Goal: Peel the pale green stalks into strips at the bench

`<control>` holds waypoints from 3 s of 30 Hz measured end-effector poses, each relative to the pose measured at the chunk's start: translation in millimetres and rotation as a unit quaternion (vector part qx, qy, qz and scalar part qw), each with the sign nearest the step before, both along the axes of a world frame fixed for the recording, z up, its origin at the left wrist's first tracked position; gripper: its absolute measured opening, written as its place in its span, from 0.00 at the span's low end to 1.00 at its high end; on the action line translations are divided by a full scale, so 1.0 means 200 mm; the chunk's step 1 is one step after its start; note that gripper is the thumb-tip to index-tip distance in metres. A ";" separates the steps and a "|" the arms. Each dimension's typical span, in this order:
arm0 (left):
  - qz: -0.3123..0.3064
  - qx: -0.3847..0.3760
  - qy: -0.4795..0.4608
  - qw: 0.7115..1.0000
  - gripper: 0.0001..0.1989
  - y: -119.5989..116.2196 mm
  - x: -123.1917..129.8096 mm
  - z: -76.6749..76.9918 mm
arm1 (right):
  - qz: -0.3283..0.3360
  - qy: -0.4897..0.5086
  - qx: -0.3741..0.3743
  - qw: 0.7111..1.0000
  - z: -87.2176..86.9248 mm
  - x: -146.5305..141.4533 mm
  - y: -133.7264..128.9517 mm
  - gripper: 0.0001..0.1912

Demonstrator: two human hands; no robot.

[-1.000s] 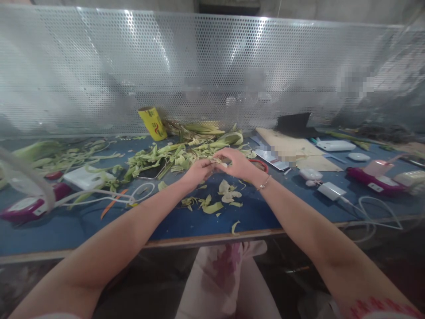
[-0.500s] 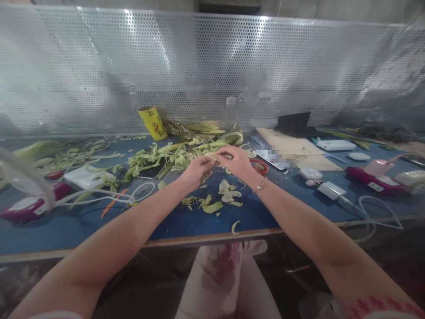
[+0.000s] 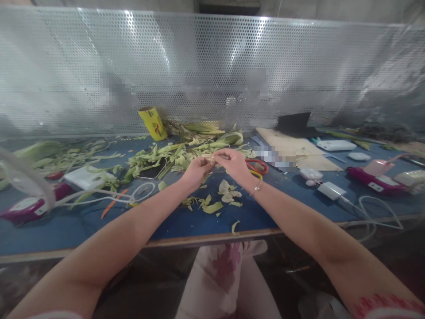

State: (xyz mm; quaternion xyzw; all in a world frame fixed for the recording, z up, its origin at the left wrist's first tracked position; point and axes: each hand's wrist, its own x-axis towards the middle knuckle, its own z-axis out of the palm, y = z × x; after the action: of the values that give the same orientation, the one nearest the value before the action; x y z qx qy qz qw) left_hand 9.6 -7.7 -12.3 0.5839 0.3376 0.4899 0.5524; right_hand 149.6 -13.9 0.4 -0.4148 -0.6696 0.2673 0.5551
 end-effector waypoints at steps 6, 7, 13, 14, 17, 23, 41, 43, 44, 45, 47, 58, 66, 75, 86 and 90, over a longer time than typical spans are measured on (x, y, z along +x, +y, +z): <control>-0.018 0.011 -0.027 0.999 0.17 0.00 0.01 0.00 | 0.019 -0.004 -0.019 1.000 -0.01 0.01 0.01 0.10; -0.018 0.003 -0.032 0.999 0.18 0.00 0.01 0.00 | 0.024 0.000 -0.023 0.999 0.00 0.02 0.01 0.10; -0.031 -0.008 -0.031 0.999 0.17 -0.01 0.00 0.03 | 0.095 0.007 -0.021 0.995 0.00 0.04 0.05 0.12; -0.033 -0.009 -0.029 0.999 0.16 -0.02 0.00 0.03 | 0.111 0.001 -0.024 0.993 0.00 0.05 0.06 0.14; -0.031 -0.009 -0.012 0.999 0.17 -0.02 0.00 0.03 | 0.145 -0.036 -0.039 0.988 0.01 0.08 0.05 0.19; -0.083 -0.035 0.042 0.995 0.19 -0.04 -0.01 0.03 | 0.198 -0.090 -0.032 0.976 0.04 0.12 0.01 0.26; -0.088 -0.016 0.021 0.996 0.14 -0.05 0.00 0.02 | 0.182 -0.010 -0.012 0.983 0.01 0.11 0.06 0.16; -0.073 -0.010 0.026 0.997 0.12 -0.04 0.00 0.02 | 0.163 -0.043 0.000 0.986 0.02 0.12 0.05 0.11; -0.068 -0.008 0.023 0.997 0.11 -0.05 0.00 0.02 | 0.153 -0.062 0.010 0.986 0.03 0.12 0.05 0.10; -0.066 -0.009 0.017 0.998 0.10 -0.05 0.00 0.03 | 0.144 -0.077 0.018 0.986 0.04 0.12 0.04 0.09; -0.074 -0.027 -0.005 0.997 0.08 -0.06 -0.01 0.04 | 0.135 -0.091 0.024 0.986 0.05 0.12 0.04 0.08; -0.090 -0.131 -0.012 0.987 0.13 -0.07 -0.01 0.09 | 0.069 -0.061 -0.008 0.996 0.05 0.13 0.05 0.09; -0.086 -0.153 -0.005 0.984 0.11 -0.07 -0.01 0.13 | 0.033 -0.041 0.007 0.999 0.09 0.12 0.01 0.08; -0.055 -0.154 -0.010 0.986 0.16 -0.06 -0.02 0.10 | 0.110 -0.047 0.020 0.993 0.05 0.13 0.06 0.13; 0.126 0.076 0.204 0.968 0.16 0.00 -0.04 0.06 | 0.086 -0.126 -0.045 0.987 0.05 0.09 0.00 0.16; 0.187 0.175 0.294 0.921 0.12 -0.01 -0.06 0.09 | 0.057 -0.192 0.056 0.978 0.07 0.10 -0.03 0.16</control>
State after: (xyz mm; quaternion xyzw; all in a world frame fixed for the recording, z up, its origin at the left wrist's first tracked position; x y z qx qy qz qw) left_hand -2.7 -9.3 6.0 0.7154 0.4965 0.4417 0.2159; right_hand 169.0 -19.4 14.7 -0.3880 -0.8001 0.1763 0.4221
